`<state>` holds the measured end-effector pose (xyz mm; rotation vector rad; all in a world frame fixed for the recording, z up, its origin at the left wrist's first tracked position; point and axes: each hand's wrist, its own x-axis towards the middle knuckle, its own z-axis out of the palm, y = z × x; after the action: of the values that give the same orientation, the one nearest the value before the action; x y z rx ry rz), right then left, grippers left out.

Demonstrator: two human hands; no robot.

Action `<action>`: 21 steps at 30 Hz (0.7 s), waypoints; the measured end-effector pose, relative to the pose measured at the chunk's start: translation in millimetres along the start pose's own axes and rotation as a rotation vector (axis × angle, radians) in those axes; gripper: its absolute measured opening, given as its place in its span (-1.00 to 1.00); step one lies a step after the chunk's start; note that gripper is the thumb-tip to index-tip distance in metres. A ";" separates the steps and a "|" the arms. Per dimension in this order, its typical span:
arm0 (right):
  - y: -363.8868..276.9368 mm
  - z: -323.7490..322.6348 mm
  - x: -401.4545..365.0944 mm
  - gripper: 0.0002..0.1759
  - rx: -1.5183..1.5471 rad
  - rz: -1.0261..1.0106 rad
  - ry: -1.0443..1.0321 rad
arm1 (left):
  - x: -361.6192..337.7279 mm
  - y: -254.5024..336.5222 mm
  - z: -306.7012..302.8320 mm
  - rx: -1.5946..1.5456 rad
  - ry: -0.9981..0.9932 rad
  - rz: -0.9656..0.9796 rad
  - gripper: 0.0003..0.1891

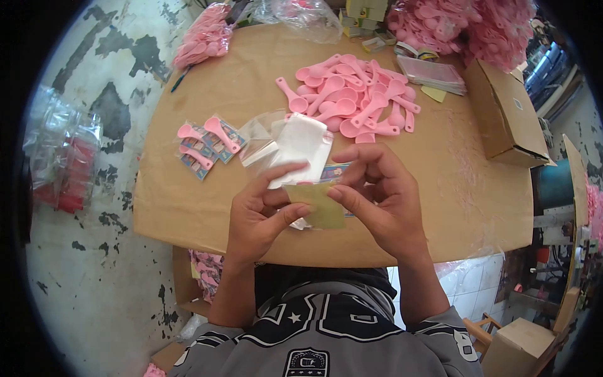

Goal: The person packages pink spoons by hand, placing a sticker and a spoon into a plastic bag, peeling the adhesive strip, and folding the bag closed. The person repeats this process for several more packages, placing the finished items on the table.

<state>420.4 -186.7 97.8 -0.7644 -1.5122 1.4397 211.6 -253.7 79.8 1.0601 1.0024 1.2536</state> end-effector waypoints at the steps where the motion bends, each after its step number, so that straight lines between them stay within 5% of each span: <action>1: -1.5 0.6 -0.6 -0.59 -0.009 -0.024 0.018 | -1.0 0.1 -2.9 0.126 0.031 0.114 -0.49; 4: 1.0 -5.0 1.8 -0.67 -0.094 -0.146 0.173 | -0.8 5.3 -16.9 0.482 0.187 0.459 -0.72; 6: 9.3 -19.2 3.7 -0.73 -0.249 -0.208 0.263 | -0.8 12.4 -42.1 0.582 0.387 0.659 -0.65; 8: 6.8 -29.8 -1.1 -0.73 -0.479 -0.090 0.211 | -6.1 23.6 -72.9 0.677 0.579 0.598 -0.65; 15: 27.0 -24.9 -16.0 -0.52 -1.095 0.147 0.172 | -14.1 13.6 -78.8 0.854 0.637 0.192 -0.76; 21: 39.8 -3.2 -19.0 -0.45 -1.182 0.142 0.115 | 10.3 -18.0 -52.2 0.863 0.553 -0.026 -0.76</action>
<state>425.8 -196.8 55.1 -1.6127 -2.2002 0.4311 165.5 -240.7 50.4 1.3481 2.0905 1.1197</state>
